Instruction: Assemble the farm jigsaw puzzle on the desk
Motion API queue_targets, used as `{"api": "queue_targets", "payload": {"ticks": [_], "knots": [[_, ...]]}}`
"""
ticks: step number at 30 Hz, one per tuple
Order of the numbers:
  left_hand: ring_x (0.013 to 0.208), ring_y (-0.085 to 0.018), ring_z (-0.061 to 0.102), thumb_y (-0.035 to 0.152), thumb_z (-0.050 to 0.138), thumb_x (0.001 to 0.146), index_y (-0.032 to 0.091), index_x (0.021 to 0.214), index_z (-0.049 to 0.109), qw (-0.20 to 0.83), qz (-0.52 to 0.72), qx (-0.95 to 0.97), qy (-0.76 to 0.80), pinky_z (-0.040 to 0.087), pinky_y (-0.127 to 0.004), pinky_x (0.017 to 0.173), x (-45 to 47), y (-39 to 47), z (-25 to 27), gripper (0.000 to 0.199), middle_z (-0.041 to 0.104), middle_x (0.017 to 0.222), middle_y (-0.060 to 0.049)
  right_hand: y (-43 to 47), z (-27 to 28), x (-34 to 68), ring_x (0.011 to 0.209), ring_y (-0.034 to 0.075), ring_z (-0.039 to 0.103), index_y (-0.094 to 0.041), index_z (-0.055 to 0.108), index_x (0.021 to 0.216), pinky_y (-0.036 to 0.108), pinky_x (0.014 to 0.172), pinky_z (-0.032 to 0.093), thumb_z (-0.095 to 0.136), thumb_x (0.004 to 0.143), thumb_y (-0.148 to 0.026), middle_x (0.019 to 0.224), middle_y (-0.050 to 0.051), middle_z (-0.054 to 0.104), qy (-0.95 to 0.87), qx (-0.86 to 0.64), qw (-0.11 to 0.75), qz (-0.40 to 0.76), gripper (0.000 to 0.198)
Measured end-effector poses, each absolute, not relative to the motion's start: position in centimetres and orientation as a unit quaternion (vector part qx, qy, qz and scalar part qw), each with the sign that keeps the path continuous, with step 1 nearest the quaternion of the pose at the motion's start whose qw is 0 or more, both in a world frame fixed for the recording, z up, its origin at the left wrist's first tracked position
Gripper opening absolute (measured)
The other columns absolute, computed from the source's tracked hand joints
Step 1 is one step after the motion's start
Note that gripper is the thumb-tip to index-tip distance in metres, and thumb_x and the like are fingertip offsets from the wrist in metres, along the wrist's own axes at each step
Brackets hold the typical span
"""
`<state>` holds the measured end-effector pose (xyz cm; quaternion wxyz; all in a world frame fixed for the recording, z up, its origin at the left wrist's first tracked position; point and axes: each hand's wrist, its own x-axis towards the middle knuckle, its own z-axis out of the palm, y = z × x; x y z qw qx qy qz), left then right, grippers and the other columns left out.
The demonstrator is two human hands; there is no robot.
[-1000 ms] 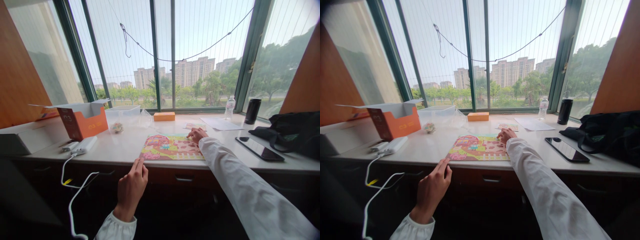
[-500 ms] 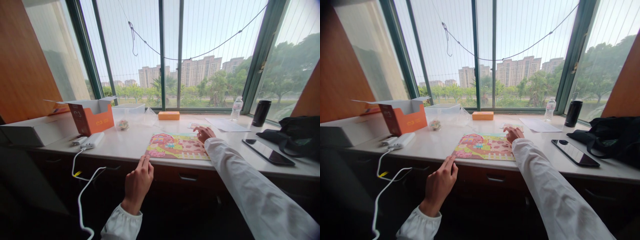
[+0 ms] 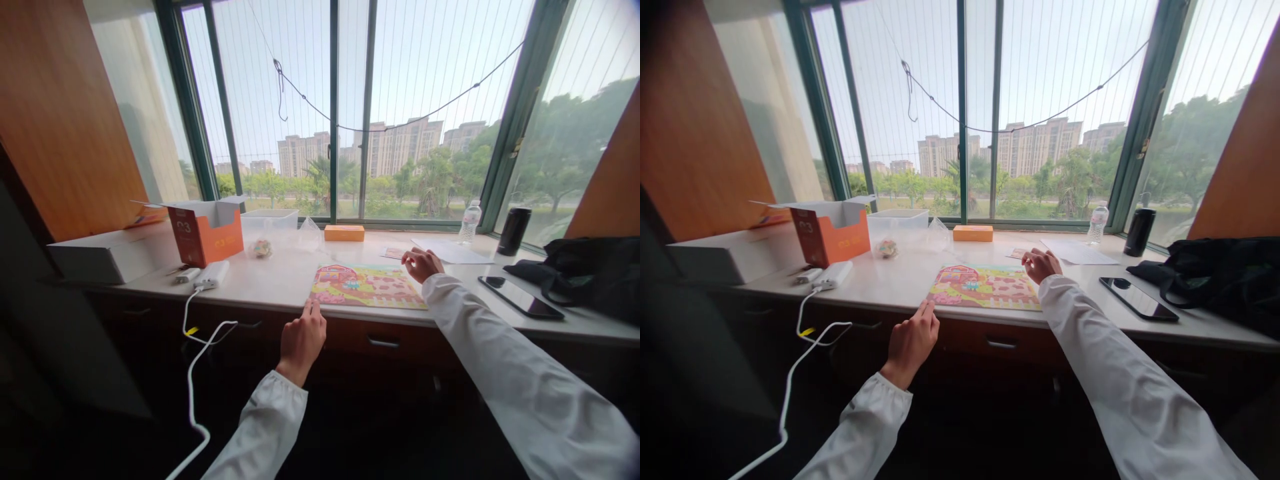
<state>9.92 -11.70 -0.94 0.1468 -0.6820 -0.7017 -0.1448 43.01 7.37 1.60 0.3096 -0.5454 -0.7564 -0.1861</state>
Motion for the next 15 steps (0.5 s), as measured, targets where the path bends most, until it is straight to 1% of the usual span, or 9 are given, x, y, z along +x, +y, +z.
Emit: {"api": "queue_targets", "payload": {"ticks": [2,4,6,8,9,12,15], "knots": [[0.082,-0.025,0.073,0.026,0.028,0.098,0.016,0.134,0.058,0.139,-0.151,-0.686,-0.698,0.057,-0.035,0.069,10.0,-11.7,-0.6,0.048,0.056,0.137,-0.022,5.8,1.5,43.5,0.072,0.014,0.058,-0.023,0.07,0.083,0.032,0.087,0.035,0.046,0.083,-0.019,0.09,0.001,0.068,-0.764,-0.543,0.294,-0.185,0.024],[0.084,-0.025,0.072,0.025,0.029,0.098,0.014,0.127,0.062,0.128,-0.159,-0.689,-0.695,0.056,-0.034,0.071,10.0,-11.6,-0.1,0.046,0.062,0.129,-0.022,4.1,1.3,44.3,0.071,0.014,0.058,-0.024,0.07,0.084,0.032,0.086,0.036,0.046,0.084,-0.019,0.09,0.001,0.069,-0.769,-0.544,0.279,-0.189,0.024],[0.086,-0.025,0.072,0.027,0.03,0.098,0.015,0.118,0.066,0.112,-0.172,-0.69,-0.694,0.054,-0.034,0.074,9.6,-11.3,0.5,0.043,0.07,0.113,-0.018,2.2,1.1,45.4,0.072,0.015,0.058,-0.024,0.069,0.086,0.032,0.085,0.036,0.046,0.084,-0.02,0.09,0.001,0.07,-0.768,-0.549,0.268,-0.195,0.023],[0.087,-0.025,0.071,0.03,0.034,0.097,0.019,0.113,0.069,0.095,-0.191,-0.686,-0.696,0.051,-0.034,0.077,8.7,-10.5,1.2,0.04,0.074,0.097,-0.014,0.4,0.8,46.6,0.071,0.015,0.059,-0.025,0.068,0.089,0.033,0.084,0.037,0.046,0.085,-0.022,0.088,0.001,0.069,-0.764,-0.556,0.26,-0.199,0.022],[0.088,-0.026,0.07,0.032,0.035,0.097,0.021,0.113,0.069,0.089,-0.205,-0.68,-0.698,0.05,-0.034,0.078,8.1,-9.9,1.5,0.039,0.074,0.094,-0.013,-0.4,0.7,47.3,0.071,0.016,0.059,-0.025,0.067,0.091,0.033,0.083,0.037,0.046,0.085,-0.022,0.086,0.001,0.069,-0.762,-0.56,0.257,-0.201,0.022],[0.091,-0.025,0.069,0.036,0.038,0.095,0.025,0.114,0.069,0.08,-0.26,-0.653,-0.706,0.047,-0.031,0.077,6.0,-7.5,2.1,0.038,0.074,0.097,-0.01,-2.6,0.0,49.1,0.069,0.017,0.059,-0.025,0.065,0.098,0.032,0.079,0.039,0.047,0.086,-0.027,0.08,0.001,0.067,-0.75,-0.578,0.254,-0.194,0.022],[0.088,-0.023,0.067,0.036,0.038,0.094,0.024,0.103,0.072,0.064,-0.331,-0.627,-0.702,0.044,-0.028,0.074,4.1,-4.9,1.9,0.037,0.074,0.095,-0.007,-4.4,-0.8,50.1,0.068,0.017,0.06,-0.025,0.064,0.1,0.031,0.073,0.039,0.049,0.088,-0.037,0.075,0.0,0.065,-0.743,-0.594,0.258,-0.17,0.023]]}}
